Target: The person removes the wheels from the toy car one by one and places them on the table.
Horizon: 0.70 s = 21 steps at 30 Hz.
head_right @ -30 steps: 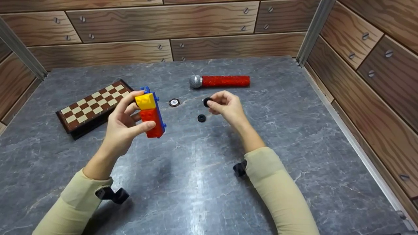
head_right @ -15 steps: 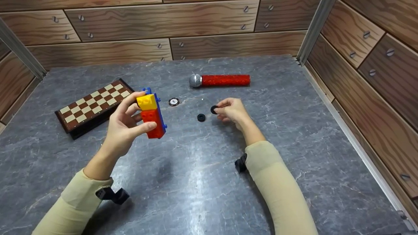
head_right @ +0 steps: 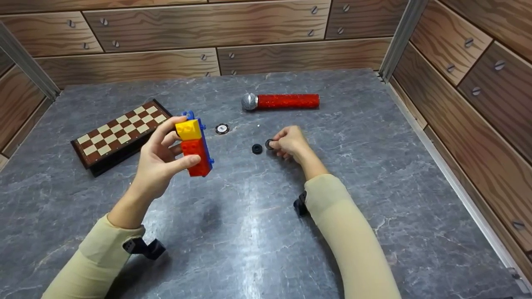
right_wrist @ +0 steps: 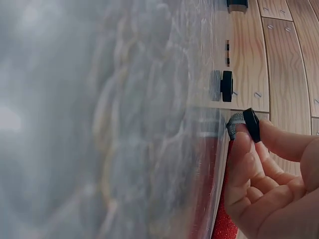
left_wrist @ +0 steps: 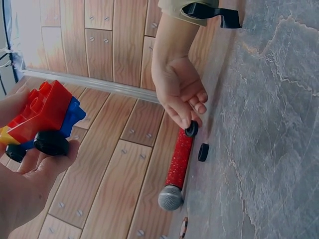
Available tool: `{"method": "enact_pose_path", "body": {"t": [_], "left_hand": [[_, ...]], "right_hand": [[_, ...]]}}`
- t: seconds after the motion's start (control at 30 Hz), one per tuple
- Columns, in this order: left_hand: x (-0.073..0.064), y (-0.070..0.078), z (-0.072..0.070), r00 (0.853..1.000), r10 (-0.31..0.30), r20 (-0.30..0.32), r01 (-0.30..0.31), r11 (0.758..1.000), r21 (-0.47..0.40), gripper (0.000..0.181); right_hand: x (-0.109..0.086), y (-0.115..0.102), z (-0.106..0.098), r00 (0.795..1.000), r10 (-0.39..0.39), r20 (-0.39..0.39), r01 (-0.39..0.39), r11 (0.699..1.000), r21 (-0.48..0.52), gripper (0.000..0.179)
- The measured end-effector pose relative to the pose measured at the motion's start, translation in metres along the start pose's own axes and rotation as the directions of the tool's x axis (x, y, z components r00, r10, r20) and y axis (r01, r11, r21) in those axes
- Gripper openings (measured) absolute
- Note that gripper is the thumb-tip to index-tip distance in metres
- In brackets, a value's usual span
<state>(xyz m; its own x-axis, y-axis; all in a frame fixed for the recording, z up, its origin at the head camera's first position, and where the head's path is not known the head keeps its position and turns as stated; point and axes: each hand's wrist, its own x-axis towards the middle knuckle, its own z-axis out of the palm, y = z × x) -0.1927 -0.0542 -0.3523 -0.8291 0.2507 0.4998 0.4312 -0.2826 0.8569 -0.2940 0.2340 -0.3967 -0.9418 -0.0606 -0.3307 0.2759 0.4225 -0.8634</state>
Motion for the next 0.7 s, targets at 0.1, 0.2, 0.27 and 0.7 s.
{"method": "enact_pose_path", "body": {"t": [0.1, 0.2, 0.27, 0.7], "left_hand": [[0.0000, -0.0002, 0.0003, 1.000, 0.000, -0.001, 0.000, 1.000, 0.004, 0.069], [0.0000, -0.0003, 0.0003, 1.000, 0.000, -0.001, 0.000, 1.000, 0.011, 0.068], [0.0001, -0.0004, 0.0002, 1.000, 0.001, 0.001, -0.001, 1.000, 0.012, 0.068], [0.0001, 0.0003, 0.0002, 1.000, -0.005, -0.001, 0.005, 1.000, 0.002, 0.069]], "right_hand": [[0.0020, 0.0007, 0.0007, 1.000, 0.024, 0.001, -0.024, 0.999, -0.023, 0.026], [0.0036, 0.0023, -0.0002, 0.999, 0.048, 0.003, -0.048, 0.998, -0.038, 0.028], [0.0048, 0.0038, -0.0012, 0.998, 0.057, 0.002, -0.057, 0.998, -0.041, 0.029], [0.0068, 0.0079, -0.0043, 0.997, 0.068, 0.032, -0.069, 0.997, 0.044, 0.032]]}}
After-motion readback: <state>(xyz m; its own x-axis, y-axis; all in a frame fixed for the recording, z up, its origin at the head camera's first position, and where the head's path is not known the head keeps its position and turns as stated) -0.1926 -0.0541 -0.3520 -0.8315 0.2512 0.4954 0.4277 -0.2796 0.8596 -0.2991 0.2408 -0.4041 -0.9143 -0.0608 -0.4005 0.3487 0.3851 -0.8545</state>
